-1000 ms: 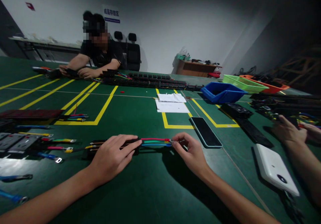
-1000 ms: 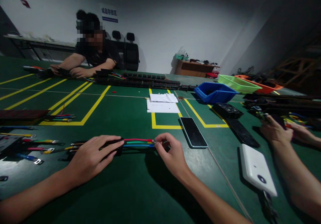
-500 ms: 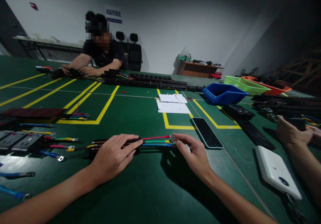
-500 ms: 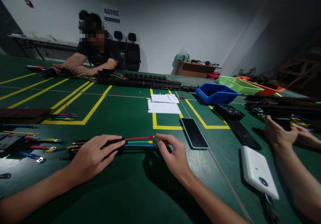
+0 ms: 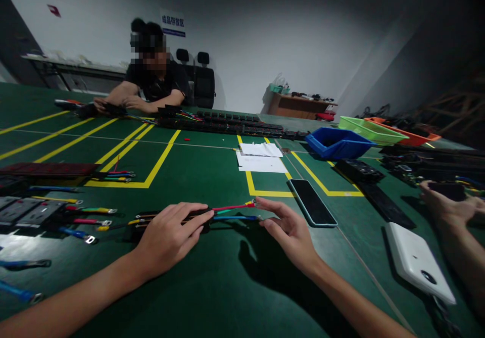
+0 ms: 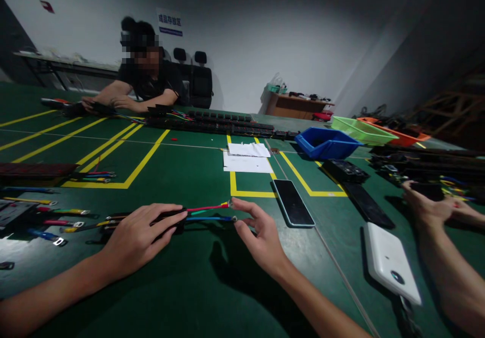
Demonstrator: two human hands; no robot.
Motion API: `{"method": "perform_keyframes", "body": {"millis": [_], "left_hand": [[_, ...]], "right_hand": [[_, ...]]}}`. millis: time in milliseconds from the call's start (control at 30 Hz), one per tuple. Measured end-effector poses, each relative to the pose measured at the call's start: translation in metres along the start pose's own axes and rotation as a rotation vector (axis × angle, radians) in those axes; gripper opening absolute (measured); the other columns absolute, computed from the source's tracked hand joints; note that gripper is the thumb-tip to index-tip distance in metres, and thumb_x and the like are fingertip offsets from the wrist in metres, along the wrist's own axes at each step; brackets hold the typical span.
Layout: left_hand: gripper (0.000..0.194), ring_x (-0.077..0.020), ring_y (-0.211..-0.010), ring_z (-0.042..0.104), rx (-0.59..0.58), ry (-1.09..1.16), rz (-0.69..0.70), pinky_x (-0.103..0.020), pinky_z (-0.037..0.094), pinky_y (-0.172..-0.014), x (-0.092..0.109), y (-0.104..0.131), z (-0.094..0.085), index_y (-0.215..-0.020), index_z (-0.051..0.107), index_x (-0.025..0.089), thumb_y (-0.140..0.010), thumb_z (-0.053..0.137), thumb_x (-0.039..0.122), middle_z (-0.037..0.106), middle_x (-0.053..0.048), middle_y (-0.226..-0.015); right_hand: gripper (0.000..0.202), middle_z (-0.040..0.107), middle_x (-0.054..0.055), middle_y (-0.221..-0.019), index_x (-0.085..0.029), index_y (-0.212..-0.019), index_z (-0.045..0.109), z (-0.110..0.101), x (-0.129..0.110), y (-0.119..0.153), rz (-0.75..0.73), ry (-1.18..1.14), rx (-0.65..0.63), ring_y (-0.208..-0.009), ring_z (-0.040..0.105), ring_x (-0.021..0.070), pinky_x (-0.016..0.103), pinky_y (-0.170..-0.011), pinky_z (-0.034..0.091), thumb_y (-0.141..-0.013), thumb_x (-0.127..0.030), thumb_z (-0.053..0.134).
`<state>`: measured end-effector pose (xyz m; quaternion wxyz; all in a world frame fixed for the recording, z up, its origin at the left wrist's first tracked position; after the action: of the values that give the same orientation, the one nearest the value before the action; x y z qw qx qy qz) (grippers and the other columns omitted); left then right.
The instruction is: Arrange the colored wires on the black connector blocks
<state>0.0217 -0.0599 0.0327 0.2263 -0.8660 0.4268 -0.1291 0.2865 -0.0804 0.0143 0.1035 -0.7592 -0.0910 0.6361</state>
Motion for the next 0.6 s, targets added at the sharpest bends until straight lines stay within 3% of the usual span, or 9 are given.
{"method": "perform_keyframes", "body": {"millis": [167, 367, 533, 600], "left_hand": [[0.042, -0.0248, -0.113, 0.063, -0.005, 0.001, -0.009, -0.042, 0.053, -0.090, -0.0008, 0.0005, 0.0009, -0.141, 0.059, 0.027, -0.099, 0.052, 0.020, 0.065, -0.009, -0.133], [0.042, -0.0242, -0.112, 0.064, 0.000, 0.001, -0.008, -0.041, 0.054, -0.090, -0.0006, 0.0007, 0.0000, -0.139, 0.061, 0.027, -0.099, 0.053, 0.019, 0.065, -0.008, -0.132], [0.044, -0.0244, -0.112, 0.064, -0.019, 0.008, -0.012, -0.042, 0.055, -0.089, 0.0001, 0.0002, -0.0007, -0.142, 0.058, 0.027, -0.098, 0.054, 0.018, 0.065, -0.009, -0.133], [0.045, -0.0246, -0.112, 0.064, -0.019, 0.008, -0.010, -0.042, 0.055, -0.089, 0.0002, 0.0005, -0.0004, -0.142, 0.058, 0.027, -0.098, 0.054, 0.018, 0.064, -0.009, -0.133]], "right_hand": [[0.012, 0.064, 0.012, -0.141, -0.023, -0.100, 0.070, 0.0010, 0.0010, 0.0007, 0.020, -0.051, -0.028, -0.132, 0.059, 0.0289, 0.038, -0.090, 0.059, -0.093, -0.032, 0.067], [0.017, 0.067, 0.014, -0.135, -0.021, -0.101, 0.070, 0.0001, 0.0025, 0.0001, 0.050, 0.023, -0.022, -0.127, 0.062, 0.0291, 0.035, -0.083, 0.059, -0.093, -0.036, 0.066], [0.037, 0.070, 0.013, -0.128, -0.019, -0.127, 0.066, -0.0011, 0.0073, -0.0015, 0.094, 0.123, -0.032, -0.083, 0.072, 0.0192, 0.031, -0.069, 0.057, -0.095, -0.037, 0.061], [0.042, 0.070, 0.012, -0.126, -0.020, -0.134, 0.064, -0.0012, 0.0080, -0.0029, 0.068, 0.175, -0.045, -0.078, 0.070, 0.0171, 0.031, -0.069, 0.056, -0.095, -0.036, 0.060]]}}
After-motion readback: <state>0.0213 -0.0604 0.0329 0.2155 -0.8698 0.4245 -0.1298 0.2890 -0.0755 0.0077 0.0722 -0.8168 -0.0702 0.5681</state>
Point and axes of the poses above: each hand's wrist, its own y-axis away from the middle knuckle, its own z-axis out of the palm, x = y × z, the point moved 6 cm from there along -y, towards the middle knuckle
